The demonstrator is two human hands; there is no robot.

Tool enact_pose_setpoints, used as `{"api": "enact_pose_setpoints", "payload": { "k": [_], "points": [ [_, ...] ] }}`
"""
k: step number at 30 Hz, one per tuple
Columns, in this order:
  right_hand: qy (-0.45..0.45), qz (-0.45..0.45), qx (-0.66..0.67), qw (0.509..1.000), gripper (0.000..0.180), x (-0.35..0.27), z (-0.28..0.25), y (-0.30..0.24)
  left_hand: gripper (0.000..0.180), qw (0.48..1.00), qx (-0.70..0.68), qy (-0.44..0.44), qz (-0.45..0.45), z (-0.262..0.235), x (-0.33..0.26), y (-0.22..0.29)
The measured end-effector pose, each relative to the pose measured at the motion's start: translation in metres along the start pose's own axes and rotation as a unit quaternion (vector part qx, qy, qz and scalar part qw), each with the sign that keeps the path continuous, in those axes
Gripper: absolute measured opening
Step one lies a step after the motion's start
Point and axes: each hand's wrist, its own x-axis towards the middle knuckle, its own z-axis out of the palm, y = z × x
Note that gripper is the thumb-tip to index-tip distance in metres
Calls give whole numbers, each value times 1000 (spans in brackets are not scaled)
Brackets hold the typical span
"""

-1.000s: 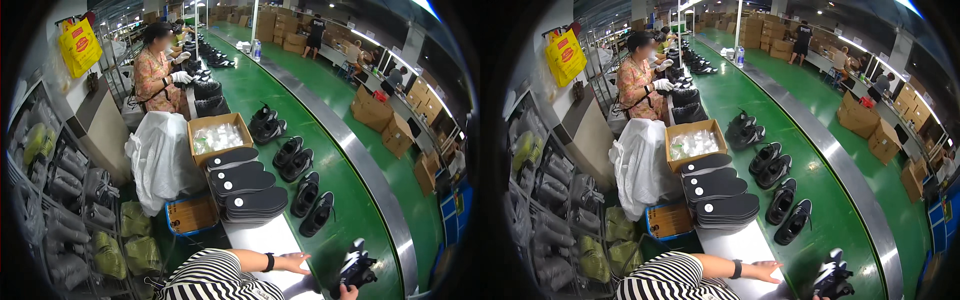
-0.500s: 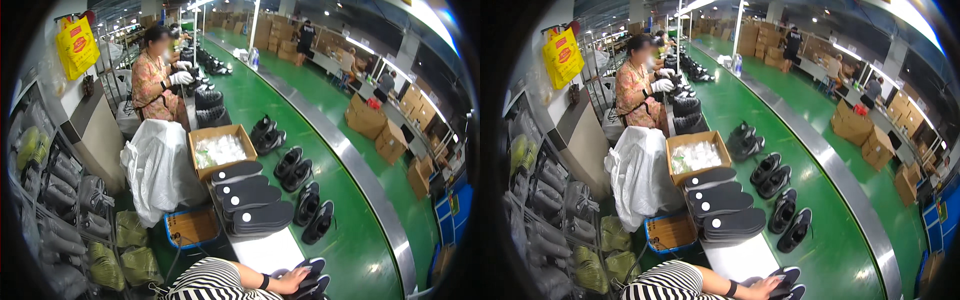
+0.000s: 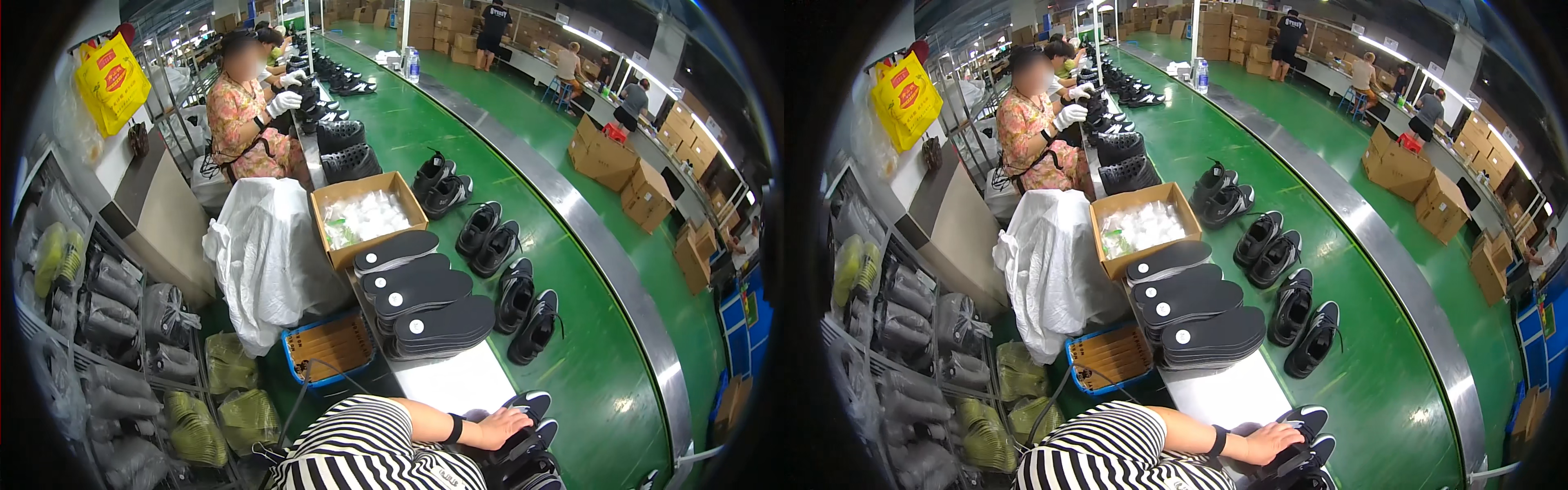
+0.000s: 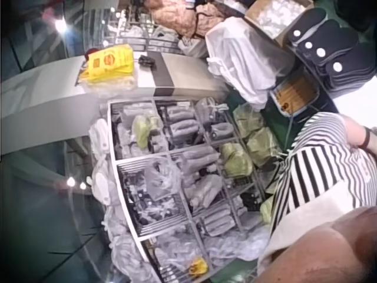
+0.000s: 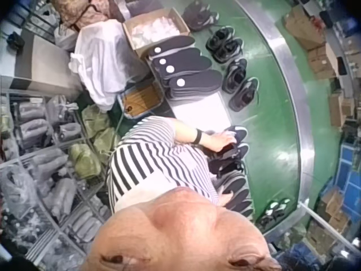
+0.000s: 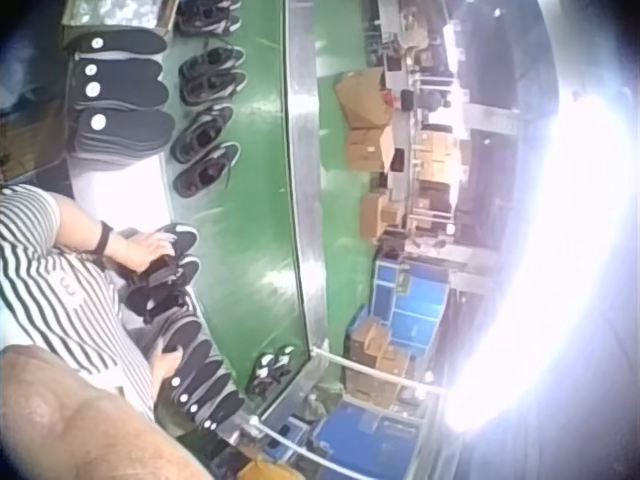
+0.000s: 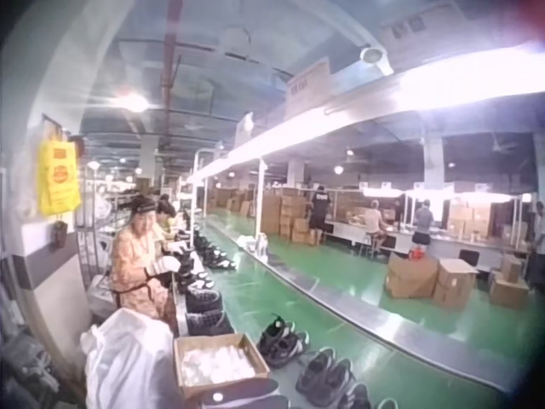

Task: The person inserts insoles into black sneakers on a factory assembly line. They pick up a shoe, place an insole inside, and then move the shoe along the conveyor belt. The process is repeated for multiple pairs of shoes.

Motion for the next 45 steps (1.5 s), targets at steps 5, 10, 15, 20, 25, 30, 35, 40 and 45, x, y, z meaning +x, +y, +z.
{"api": "enact_pose_setpoints", "payload": {
  "k": [5, 10, 15, 20, 25, 30, 35, 40, 45],
  "points": [
    [32, 42, 71, 996, 50, -22, -65, -55, 54, 987, -52, -24, 153, -15, 27, 5],
    [36, 31, 180, 983, 42, 1, -78, -60, 32, 967, -79, -76, 228, 2, 43, -5],
    [8, -59, 282, 957, 23, 17, -97, -84, 22, 970, 36, -138, 195, 0, 47, 4],
    [-109, -315, 171, 927, 15, 21, -109, -164, 11, 991, -57, -84, 93, 0, 48, 5],
    [-248, -315, 77, 913, 20, 27, -153, -173, 12, 994, -51, -74, 58, 0, 47, 6],
    [-216, -297, -64, 928, 21, 30, -164, -164, 11, 994, -96, -54, 19, -2, 49, 9],
    [-204, -343, -70, 914, 21, 27, -132, -183, 10, 994, -87, -71, 14, -7, 51, 13],
    [-153, -245, -79, 954, 27, 38, -73, -232, 8, 993, -73, -94, 12, -1, 51, 14],
    [-205, -205, -25, 957, 41, 40, -58, -232, 11, 996, -13, -75, 51, 2, 52, 1]
  ]
}}
